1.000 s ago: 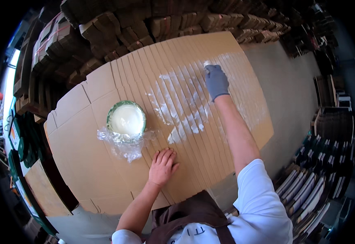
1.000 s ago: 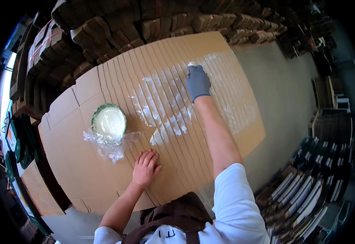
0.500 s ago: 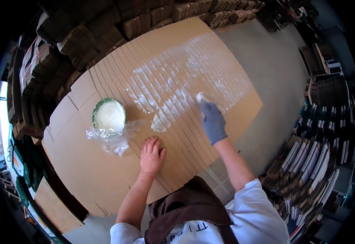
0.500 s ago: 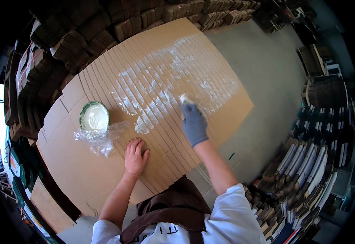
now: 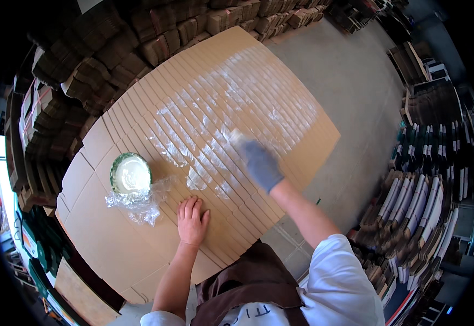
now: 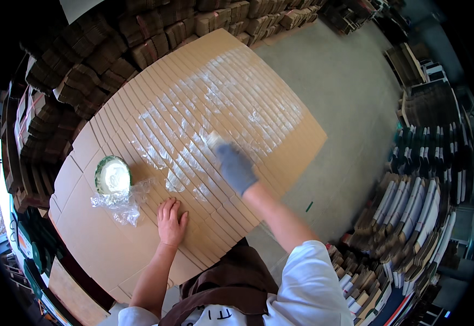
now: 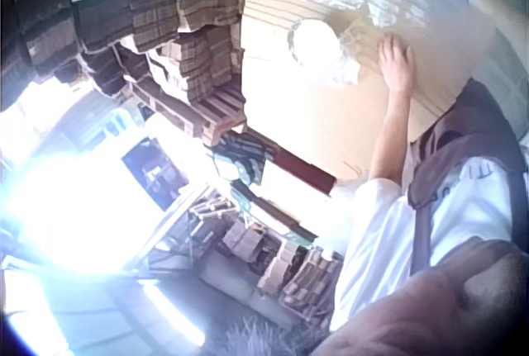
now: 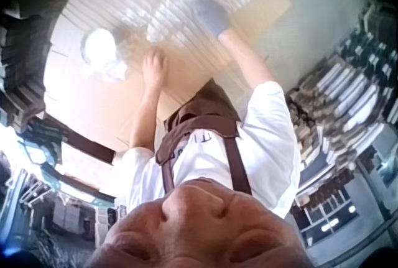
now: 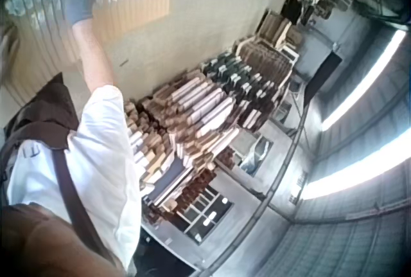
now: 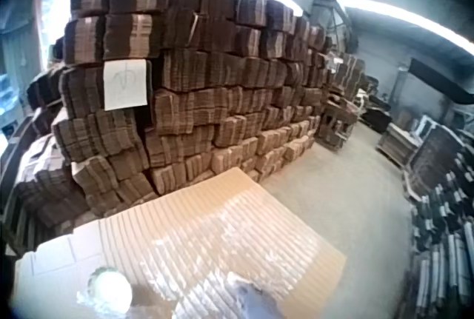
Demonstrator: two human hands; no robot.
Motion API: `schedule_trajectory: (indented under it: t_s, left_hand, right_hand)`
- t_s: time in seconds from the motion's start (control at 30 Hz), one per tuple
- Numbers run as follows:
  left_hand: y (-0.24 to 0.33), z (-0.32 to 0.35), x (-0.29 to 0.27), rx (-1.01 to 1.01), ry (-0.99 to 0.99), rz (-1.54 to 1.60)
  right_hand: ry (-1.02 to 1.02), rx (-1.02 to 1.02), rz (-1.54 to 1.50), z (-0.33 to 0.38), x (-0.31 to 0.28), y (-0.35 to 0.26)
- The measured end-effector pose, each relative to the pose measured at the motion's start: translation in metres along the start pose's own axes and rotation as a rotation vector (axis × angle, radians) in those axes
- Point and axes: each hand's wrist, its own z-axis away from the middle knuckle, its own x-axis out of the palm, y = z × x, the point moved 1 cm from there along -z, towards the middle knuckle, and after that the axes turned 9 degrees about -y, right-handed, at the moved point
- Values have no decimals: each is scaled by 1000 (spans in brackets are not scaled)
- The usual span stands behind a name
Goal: The person aligns thin wooden slats on a large cardboard sheet. Then they use a brush to apply white glue from a small container onto the slats, spreading it across the surface.
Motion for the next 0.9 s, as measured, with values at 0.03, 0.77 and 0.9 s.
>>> schedule_trajectory:
  t_s: [0.03,0.77,0.9]
  left_hand:
    - [2,0,1,4,4,-1]
    - [1,0,-1,25,1,5]
    - [5,-2,-2,19,10,14]
  right_hand:
    - [-12,134,42,-31,-24,33]
    - [-106,-250,-241,81,2,-67]
    - [-140,175,-249,62,-23,21]
